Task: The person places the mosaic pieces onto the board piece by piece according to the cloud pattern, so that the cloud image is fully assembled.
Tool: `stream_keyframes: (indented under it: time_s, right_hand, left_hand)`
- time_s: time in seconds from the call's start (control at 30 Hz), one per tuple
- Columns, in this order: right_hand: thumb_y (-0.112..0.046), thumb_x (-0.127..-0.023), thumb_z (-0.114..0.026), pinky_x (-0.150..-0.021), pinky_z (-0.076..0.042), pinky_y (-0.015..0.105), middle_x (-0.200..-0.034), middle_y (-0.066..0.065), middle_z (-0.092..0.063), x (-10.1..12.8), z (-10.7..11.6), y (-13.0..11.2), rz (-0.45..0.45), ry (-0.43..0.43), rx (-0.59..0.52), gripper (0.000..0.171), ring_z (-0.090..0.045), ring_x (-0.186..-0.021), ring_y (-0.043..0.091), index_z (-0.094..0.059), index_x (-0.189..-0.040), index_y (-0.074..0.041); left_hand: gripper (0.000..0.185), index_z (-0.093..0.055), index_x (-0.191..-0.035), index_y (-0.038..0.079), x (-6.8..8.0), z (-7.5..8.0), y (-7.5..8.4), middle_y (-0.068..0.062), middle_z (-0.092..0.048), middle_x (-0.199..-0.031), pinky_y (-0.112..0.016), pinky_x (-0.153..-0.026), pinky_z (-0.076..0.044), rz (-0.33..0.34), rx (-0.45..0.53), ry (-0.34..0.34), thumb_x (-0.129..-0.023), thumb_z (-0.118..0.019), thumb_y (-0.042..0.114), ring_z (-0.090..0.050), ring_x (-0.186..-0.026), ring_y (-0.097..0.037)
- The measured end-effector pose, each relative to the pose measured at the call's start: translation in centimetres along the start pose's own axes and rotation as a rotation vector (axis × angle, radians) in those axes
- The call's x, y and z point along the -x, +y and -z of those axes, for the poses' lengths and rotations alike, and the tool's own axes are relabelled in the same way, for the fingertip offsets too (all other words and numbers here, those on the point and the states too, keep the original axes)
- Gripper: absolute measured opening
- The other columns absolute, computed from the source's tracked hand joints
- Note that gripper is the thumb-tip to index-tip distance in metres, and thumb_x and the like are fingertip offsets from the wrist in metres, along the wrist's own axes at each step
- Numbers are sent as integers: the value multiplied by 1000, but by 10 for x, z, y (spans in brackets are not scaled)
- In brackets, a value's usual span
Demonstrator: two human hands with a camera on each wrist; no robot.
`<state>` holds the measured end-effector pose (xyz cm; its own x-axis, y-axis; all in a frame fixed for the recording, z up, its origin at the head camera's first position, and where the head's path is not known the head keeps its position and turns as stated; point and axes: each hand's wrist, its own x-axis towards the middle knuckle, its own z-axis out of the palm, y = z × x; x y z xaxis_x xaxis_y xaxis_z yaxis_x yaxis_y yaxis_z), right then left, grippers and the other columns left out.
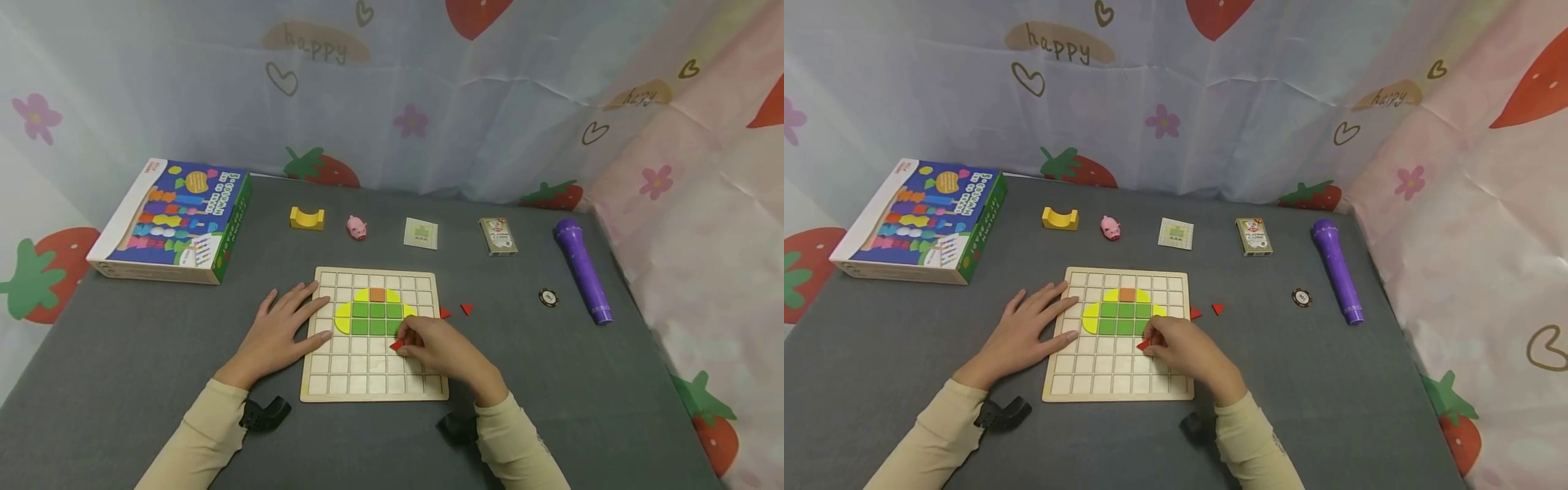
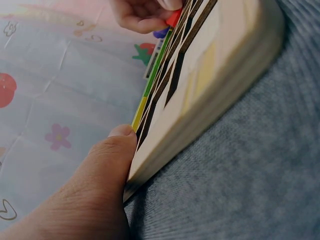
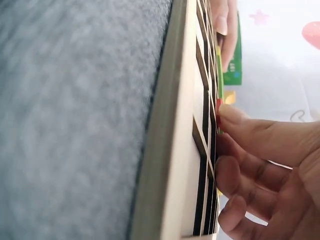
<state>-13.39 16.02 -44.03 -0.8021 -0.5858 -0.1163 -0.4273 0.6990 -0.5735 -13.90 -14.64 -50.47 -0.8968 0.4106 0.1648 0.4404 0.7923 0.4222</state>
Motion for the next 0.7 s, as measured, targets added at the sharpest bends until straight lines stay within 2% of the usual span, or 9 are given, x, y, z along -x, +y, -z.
stream_keyframes:
  time_s: [0.37, 0.7]
  right_hand:
    - [-28, -89, -69, -60, -45, 21, -79, -9, -57, -4, -5, -7, -56, 30, 132, 19, -52, -66, 4, -61, -98, -13]
    - [-28, -90, -68, -58, -44, 22, -77, -8, -54, -4, -6, -8, -68, 44, 137, 20, -50, -64, 4, -61, -100, -12]
  left_hand:
    - [68, -43, -146, 25, 0, 0, 0, -5, -28, -157, -60, -114, -7, -7, 2, 3, -89, -57, 58, -24, -145, -28]
    - [67, -44, -145, 24, 0, 0, 0, -6, -29, -156, -61, -114, -8, -15, -12, 19, -89, -57, 58, -25, -144, -28]
